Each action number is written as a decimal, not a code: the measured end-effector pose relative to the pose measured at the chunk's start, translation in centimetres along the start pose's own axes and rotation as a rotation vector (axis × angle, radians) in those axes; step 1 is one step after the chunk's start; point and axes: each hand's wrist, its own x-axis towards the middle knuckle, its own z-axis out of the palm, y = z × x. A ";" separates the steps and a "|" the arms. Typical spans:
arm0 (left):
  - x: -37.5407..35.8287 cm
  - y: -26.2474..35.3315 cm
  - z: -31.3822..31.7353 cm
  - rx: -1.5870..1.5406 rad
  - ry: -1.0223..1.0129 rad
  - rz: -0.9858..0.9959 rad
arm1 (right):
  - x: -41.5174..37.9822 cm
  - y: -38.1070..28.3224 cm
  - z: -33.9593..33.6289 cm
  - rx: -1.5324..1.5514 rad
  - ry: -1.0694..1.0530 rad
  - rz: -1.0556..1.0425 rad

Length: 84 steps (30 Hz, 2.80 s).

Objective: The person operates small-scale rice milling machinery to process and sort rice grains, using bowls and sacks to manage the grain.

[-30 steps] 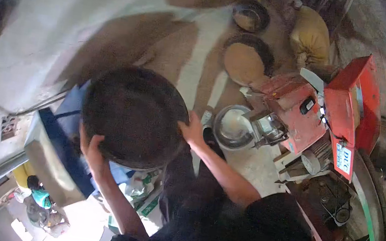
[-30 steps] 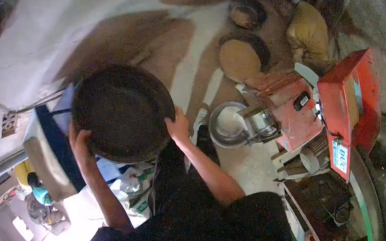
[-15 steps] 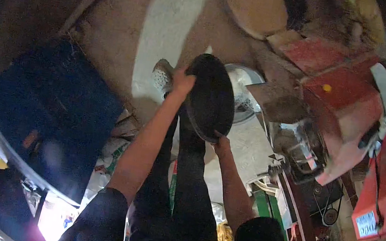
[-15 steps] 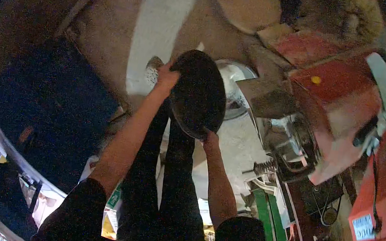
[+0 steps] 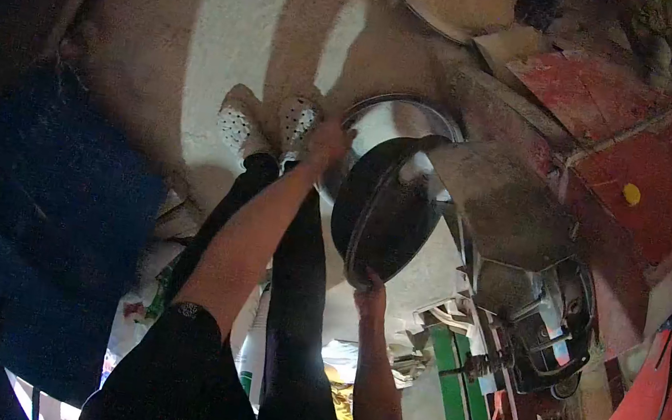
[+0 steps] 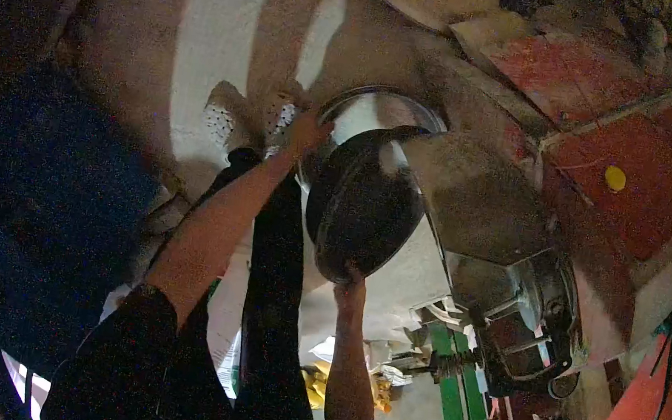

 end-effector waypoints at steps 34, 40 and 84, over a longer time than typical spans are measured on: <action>-9.9 -21.1 -23.4 -1.120 0.259 -0.519 | 12.7 -0.1 13.6 0.338 -0.059 -0.005; -19.5 -19.1 -23.9 -1.616 0.097 -0.656 | 8.0 -2.1 15.2 0.201 0.185 0.134; -80.8 -9.4 -62.6 -1.378 1.851 0.234 | -76.6 -5.7 40.8 -0.430 -1.488 -0.121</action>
